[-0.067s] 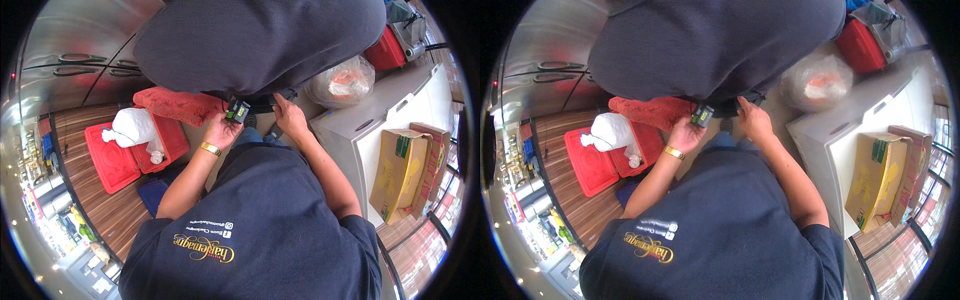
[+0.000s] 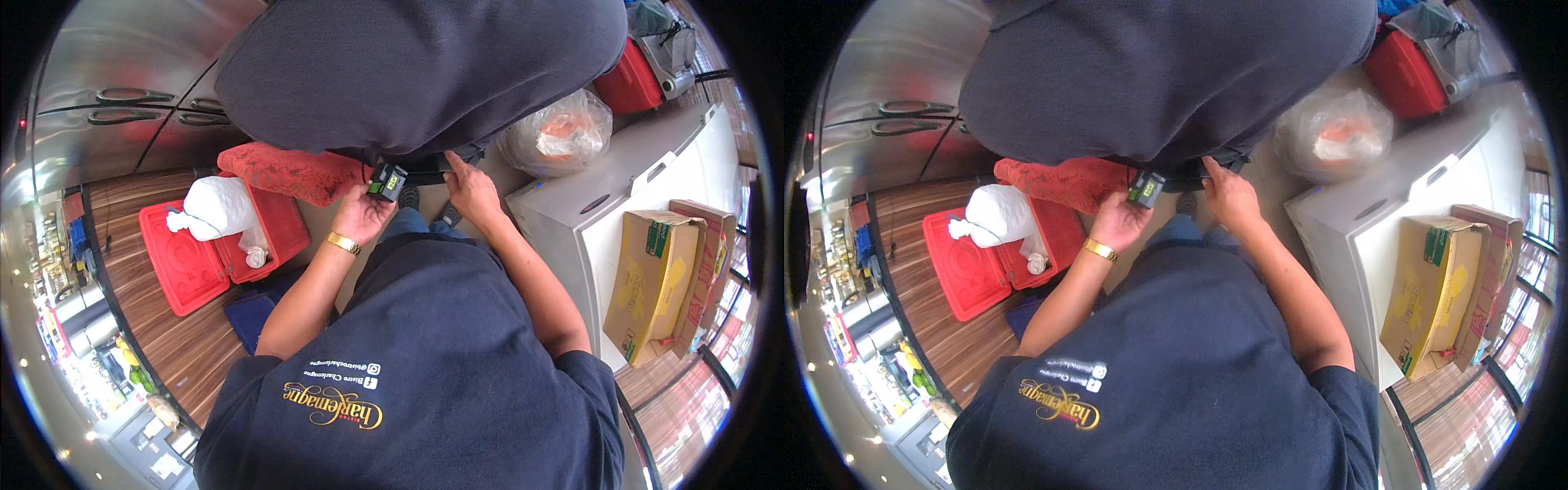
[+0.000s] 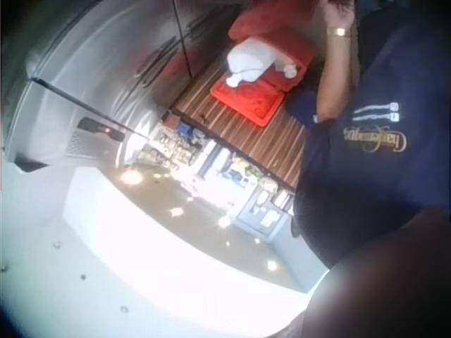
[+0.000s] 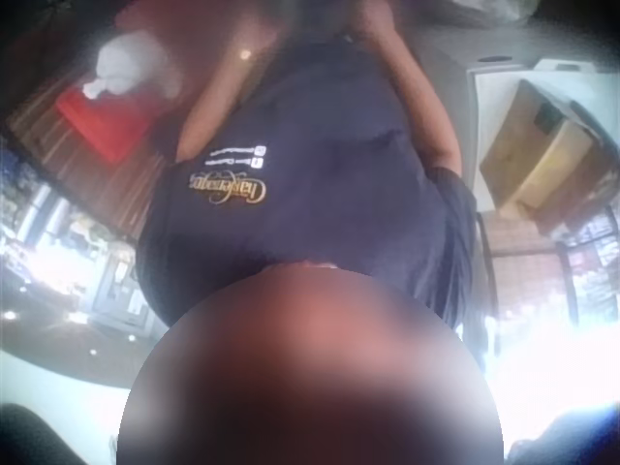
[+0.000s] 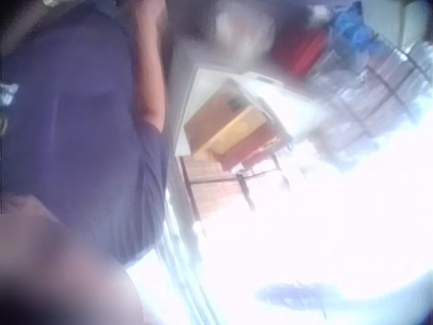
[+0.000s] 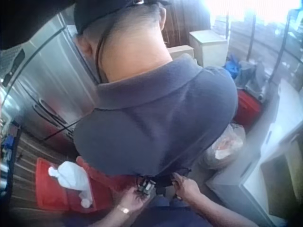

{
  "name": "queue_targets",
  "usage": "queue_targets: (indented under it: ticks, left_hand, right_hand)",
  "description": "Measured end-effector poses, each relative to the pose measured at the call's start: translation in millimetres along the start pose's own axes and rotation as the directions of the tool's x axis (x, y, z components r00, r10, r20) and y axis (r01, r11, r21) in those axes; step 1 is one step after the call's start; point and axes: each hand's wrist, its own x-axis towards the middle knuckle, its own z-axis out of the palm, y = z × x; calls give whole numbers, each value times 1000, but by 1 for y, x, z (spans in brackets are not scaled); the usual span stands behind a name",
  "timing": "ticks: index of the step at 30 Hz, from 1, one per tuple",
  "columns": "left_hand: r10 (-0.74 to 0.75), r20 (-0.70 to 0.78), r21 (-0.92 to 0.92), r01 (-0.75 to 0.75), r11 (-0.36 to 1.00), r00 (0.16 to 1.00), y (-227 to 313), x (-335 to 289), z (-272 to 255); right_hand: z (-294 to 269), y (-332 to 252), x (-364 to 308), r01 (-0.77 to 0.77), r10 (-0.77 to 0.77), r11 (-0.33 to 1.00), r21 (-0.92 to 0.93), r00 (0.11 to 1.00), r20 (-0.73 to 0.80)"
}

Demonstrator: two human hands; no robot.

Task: The person adjusts the head-mounted camera, then walks to a dining area. They wipe a wooden table with a blue cloth, spray it with a cleaning solution, and wipe it again. The person repeats this process on several tables in the area.

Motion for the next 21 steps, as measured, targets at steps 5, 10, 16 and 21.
queue_targets:
  ticks: [5,10,16,21]
  left_hand:
    - [14,-2,17,-14,1000,1000,-10,-4,3]
    - [70,-5,109,-69,992,998,-14,-5,7]
    - [255,66,431,-258,865,965,-16,-17,33]
    - [170,90,440,-193,877,981,-26,-6,43]
  right_hand:
    - [-4,8,-6,28,-28,1000,-9,1000,-5]
    - [-2,18,-3,84,-83,996,12,996,-41]
    - [0,19,0,88,-87,996,12,996,-33]
    - [0,17,0,56,-56,998,14,998,-19]
